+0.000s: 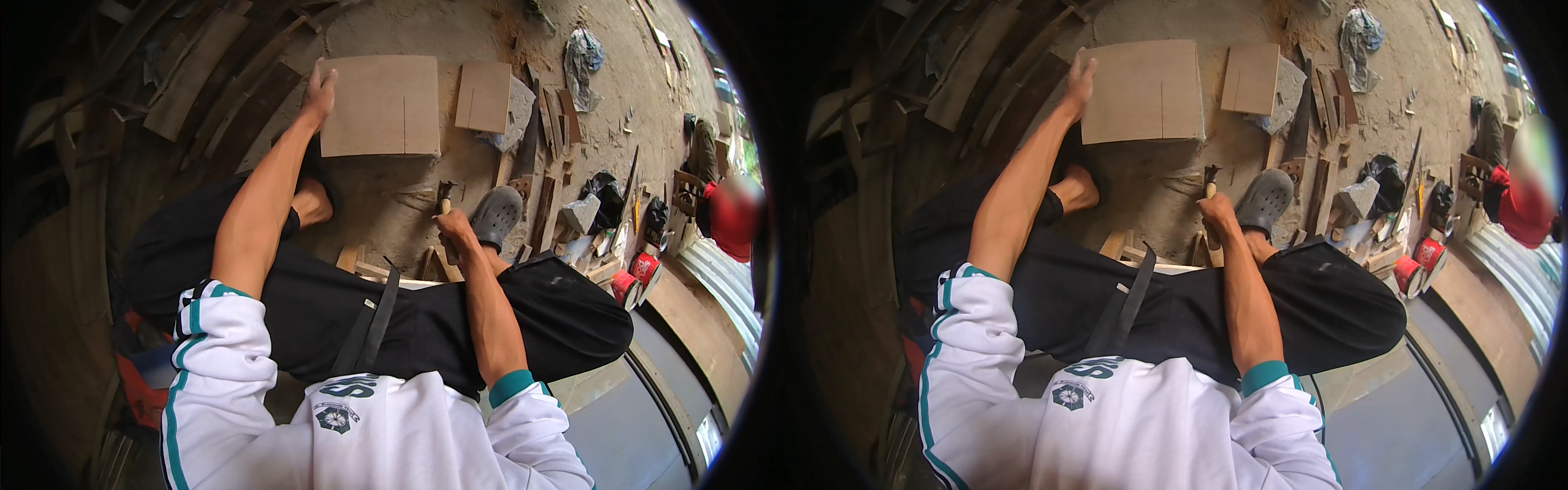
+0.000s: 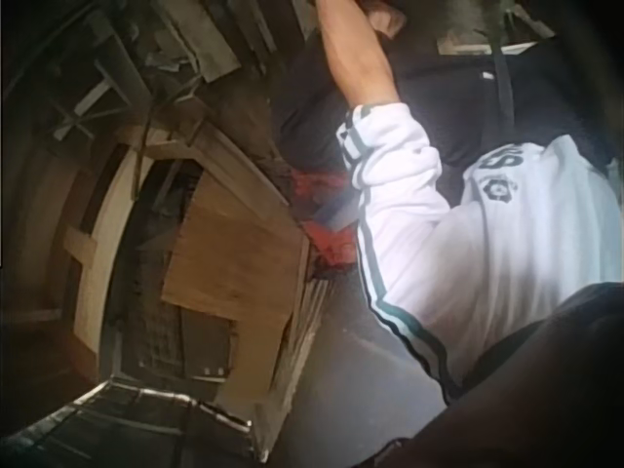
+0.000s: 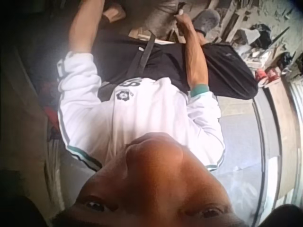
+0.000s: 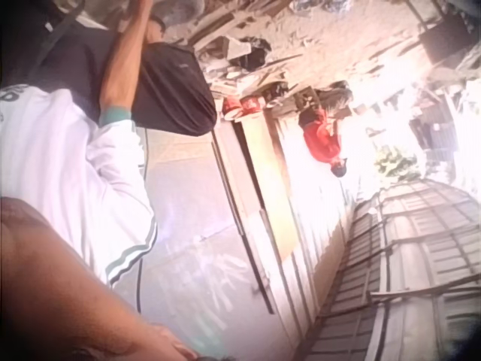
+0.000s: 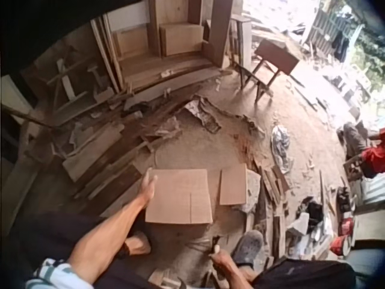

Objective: The person assembles a small wooden box by fitting flat panels together and securing them with nails. They use a hammer to drive nails into the joints and repeatedly adjust the pieces to align them properly.

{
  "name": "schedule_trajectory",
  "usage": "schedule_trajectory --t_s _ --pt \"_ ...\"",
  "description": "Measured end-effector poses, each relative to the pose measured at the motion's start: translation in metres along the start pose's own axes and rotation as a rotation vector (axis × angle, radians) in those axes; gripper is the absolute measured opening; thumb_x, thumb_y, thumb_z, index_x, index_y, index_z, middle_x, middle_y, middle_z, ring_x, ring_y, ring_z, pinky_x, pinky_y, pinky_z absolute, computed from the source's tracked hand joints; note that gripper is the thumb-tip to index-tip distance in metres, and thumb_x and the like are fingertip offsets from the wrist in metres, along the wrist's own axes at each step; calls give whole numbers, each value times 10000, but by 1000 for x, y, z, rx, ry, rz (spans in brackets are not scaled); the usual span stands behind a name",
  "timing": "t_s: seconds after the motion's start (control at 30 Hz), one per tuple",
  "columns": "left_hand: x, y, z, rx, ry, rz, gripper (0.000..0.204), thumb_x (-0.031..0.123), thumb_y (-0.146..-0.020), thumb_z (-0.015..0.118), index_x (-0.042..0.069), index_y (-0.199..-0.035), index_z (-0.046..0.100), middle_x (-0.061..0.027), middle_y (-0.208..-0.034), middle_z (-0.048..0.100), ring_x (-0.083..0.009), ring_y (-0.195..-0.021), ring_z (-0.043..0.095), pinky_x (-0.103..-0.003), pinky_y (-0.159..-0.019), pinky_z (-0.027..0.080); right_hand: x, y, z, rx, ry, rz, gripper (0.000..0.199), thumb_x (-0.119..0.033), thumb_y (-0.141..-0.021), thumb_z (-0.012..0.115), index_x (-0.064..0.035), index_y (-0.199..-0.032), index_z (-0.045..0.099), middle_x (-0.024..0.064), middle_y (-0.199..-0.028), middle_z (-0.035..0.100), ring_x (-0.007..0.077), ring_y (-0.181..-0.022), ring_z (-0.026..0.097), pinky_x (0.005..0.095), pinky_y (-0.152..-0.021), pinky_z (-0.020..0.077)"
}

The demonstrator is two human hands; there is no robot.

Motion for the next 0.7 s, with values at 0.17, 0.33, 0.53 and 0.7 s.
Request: schedule_trajectory --t_s 0.17,0.33,0.53,0.7 --pt "3 5 -2 124 -244 43 692 437 -996 446 68 -1534 214 -238 -1493 380 -355 -1378 388 -411 -1119 317 -7 11 0 0 6 14 335 -202 -861 629 113 -749 598 147 -614 598 257 -523 622 400 -474 476" --pt "-8 2 -17 184 -391 37 686 468 -996 434 34 -1504 277 -260 -1449 429 -384 -1344 429 -425 -1096 345 -6 4 -7 -1 6 12 338 -212 -851 642 113 -764 621 153 -625 617 264 -528 631 409 -483 480" --pt "10 6 1 193 -423 128 676 483 -995 436 10 -1466 333 -255 -1412 472 -375 -1307 474 -412 -1066 377 -16 -16 -40 -85 256 -79 387 -305 -811 705 82 -800 685 145 -682 677 253 -582 653 411 -560 506" --pt "14 6 6 197 -407 46 674 464 -996 456 16 -1480 316 -250 -1427 457 -367 -1320 462 -407 -1074 371 -22 -29 -103 65 793 -507 469 -447 -778 740 21 -776 704 224 -743 650 351 -690 650 435 -630 514"
Point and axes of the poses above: each hand's wrist, its own y-axis away from the middle knuckle, its own z-axis out of the palm, x = y × z, the point moved 5 cm from there along -y, towards the middle knuckle
